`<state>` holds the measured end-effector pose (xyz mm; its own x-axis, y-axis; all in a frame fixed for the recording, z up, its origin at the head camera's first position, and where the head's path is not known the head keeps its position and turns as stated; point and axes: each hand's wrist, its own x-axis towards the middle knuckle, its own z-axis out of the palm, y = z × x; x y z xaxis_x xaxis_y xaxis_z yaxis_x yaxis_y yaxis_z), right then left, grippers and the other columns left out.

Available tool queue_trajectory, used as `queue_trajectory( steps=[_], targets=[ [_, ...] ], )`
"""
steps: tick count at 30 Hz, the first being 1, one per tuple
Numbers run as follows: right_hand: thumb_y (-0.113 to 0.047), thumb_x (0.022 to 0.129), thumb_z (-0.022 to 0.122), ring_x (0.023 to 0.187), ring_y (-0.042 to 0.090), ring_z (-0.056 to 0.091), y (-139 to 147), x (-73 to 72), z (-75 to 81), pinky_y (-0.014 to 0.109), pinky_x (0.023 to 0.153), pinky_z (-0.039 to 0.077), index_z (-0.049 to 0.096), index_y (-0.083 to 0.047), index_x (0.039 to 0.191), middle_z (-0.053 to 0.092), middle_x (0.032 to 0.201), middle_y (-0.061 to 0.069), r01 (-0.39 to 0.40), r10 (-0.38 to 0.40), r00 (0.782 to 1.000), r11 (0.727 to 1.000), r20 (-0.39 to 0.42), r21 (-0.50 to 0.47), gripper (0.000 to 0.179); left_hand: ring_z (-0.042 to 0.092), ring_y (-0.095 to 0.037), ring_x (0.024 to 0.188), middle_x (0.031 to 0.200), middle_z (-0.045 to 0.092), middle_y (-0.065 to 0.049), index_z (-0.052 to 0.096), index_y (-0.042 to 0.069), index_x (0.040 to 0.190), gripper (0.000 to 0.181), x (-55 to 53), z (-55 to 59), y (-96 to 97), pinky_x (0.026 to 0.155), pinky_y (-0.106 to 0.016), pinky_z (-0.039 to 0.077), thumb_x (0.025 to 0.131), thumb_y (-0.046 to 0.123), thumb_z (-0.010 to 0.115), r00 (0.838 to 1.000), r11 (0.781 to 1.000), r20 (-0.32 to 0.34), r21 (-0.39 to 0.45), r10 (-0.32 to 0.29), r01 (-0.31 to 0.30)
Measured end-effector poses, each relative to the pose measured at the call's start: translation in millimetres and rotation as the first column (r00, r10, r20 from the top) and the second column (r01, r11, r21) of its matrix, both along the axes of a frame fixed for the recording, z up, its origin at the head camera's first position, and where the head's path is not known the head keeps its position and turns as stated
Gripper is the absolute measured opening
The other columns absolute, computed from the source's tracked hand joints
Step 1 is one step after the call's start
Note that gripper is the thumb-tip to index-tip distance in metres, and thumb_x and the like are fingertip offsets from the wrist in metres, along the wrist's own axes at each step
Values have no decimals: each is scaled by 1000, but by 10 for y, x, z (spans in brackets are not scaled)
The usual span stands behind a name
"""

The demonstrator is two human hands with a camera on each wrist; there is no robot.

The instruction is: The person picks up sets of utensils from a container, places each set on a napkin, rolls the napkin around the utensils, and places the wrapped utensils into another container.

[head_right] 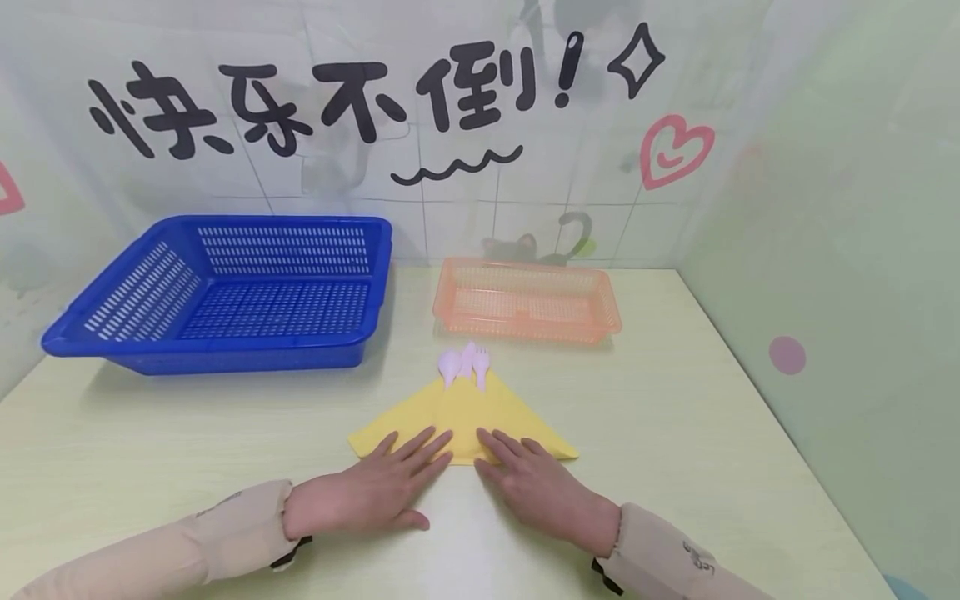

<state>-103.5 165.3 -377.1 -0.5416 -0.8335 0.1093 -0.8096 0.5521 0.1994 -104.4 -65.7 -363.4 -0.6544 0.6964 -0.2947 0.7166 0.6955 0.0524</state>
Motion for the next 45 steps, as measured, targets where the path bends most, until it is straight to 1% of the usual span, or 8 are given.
queue_trajectory(
  steps=[11,18,25,28,32,34,37,45],
  targets=[
    [-15,81,62,114,27,48,53,25,7,36,80,47,59,-6,116,44,131,17,27,-27,999,1000,24,6,36,15,-24,134,149,13,-4,23,7,141,79,25,16,-61,100,-53,23,82,49,53,998,998,38,30,60,-61],
    [-12,81,61,111,27,50,63,54,8,35,79,48,57,-5,117,45,129,17,23,-23,1000,1000,10,14,37,13,-26,135,148,15,-8,29,7,139,78,58,22,-61,100,-57,17,81,55,50,998,998,-14,-24,64,-64],
    [-10,80,62,107,27,53,70,49,9,35,76,49,58,-5,116,46,127,19,23,-23,1000,1000,14,-10,36,9,-20,136,148,15,-2,28,12,140,76,50,-8,35,101,-58,12,82,57,46,992,999,-122,-30,-30,27],
    [-10,81,62,108,26,53,64,49,12,35,77,49,58,-5,116,46,128,19,26,-26,999,1000,20,0,36,11,-18,135,148,16,0,27,12,140,75,53,-12,66,101,-57,13,82,57,45,992,999,-117,-42,-37,32],
    [-11,81,62,109,26,52,53,50,18,35,78,48,59,-4,115,45,129,18,24,-25,999,1000,23,8,35,15,-23,134,148,15,-1,28,12,140,73,53,-12,100,99,-59,18,83,54,47,994,1000,-105,-7,-29,29],
    [-12,81,62,110,26,51,43,47,19,35,80,48,60,-4,114,45,129,18,20,-20,1000,1000,18,5,34,16,-25,134,148,16,-1,30,12,139,72,49,-13,120,99,-59,18,83,54,47,991,999,-127,2,-38,38],
    [-12,81,62,112,26,50,19,38,20,35,81,47,61,-4,112,46,129,17,11,-11,1000,1000,3,3,32,15,-23,135,148,18,1,32,14,138,70,46,-17,144,99,-59,17,83,55,45,987,999,-151,-23,-51,48],
    [-14,81,62,112,26,50,-32,44,4,35,79,48,56,-7,121,44,131,17,18,-16,999,998,-28,59,41,13,-20,135,148,15,2,32,15,139,69,42,-20,165,100,-54,22,84,56,42,990,996,-123,-65,-64,57]
  ],
)
